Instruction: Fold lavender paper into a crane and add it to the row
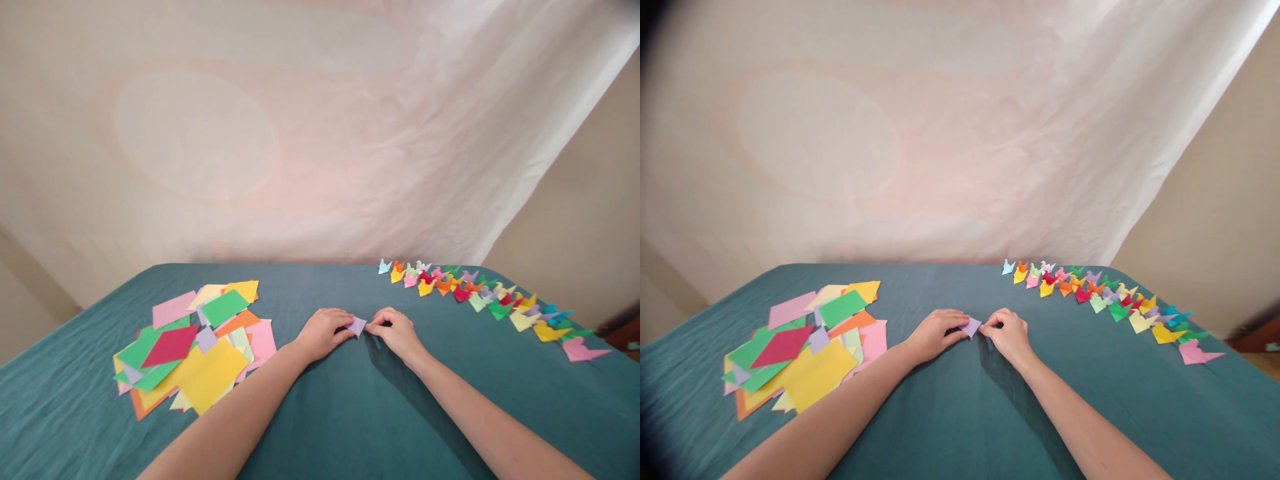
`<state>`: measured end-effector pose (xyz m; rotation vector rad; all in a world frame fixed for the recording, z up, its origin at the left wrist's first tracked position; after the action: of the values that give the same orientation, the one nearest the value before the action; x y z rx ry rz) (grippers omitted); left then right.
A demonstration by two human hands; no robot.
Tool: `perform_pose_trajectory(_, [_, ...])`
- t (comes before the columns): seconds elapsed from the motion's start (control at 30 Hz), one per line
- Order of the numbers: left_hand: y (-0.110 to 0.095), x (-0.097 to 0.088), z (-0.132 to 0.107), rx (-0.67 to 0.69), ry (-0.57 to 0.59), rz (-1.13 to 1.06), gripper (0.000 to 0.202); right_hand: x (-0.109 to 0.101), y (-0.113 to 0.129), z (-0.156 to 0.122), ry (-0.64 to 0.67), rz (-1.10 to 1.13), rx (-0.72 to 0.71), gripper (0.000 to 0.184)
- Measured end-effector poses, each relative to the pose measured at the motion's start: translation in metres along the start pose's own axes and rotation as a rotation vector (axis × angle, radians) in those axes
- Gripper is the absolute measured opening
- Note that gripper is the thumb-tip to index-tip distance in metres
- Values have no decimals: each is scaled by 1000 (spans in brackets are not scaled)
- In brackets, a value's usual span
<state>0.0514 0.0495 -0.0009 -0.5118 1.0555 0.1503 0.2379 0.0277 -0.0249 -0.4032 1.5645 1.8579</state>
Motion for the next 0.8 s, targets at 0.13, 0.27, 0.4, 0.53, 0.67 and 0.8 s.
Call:
perform_pose_trajectory(0.13, [0, 1, 0, -2, -4, -6, 31, 0, 0, 1, 1, 12, 4, 13])
perform_pose_trajectory(0.27, [1, 1, -1, -7, -10, -8, 30, 1, 0, 1, 1, 17, 13, 13])
perform_pose_trajectory(0.4, [1, 1, -1, -7, -12, -5, 31, 1, 0, 1, 6, 15, 19, 12])
perform_pose_trajectory(0.53, [1, 1, -1, -5, -10, -6, 31, 1, 1, 1, 3, 5, 9, 12])
perform_pose_trajectory(0.67, [1, 1, -1, -4, -12, -11, 31, 1, 1, 1, 5, -11, 11, 12])
perform_pose_trajectory(0.8, [1, 1, -1, -16, -9, -6, 31, 2, 3, 1, -6, -67, 2, 11])
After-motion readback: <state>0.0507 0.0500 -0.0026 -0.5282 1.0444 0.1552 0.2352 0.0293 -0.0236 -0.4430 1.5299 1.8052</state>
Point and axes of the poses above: each hand's wrist, its own z-axis towards the middle knuckle, its own x-axis out of the palm, y = z × x, the point moved 3 cm from there along z, towards the middle knuckle, and after that the axes turned 4 degrees about x, right-handed, at the moved point
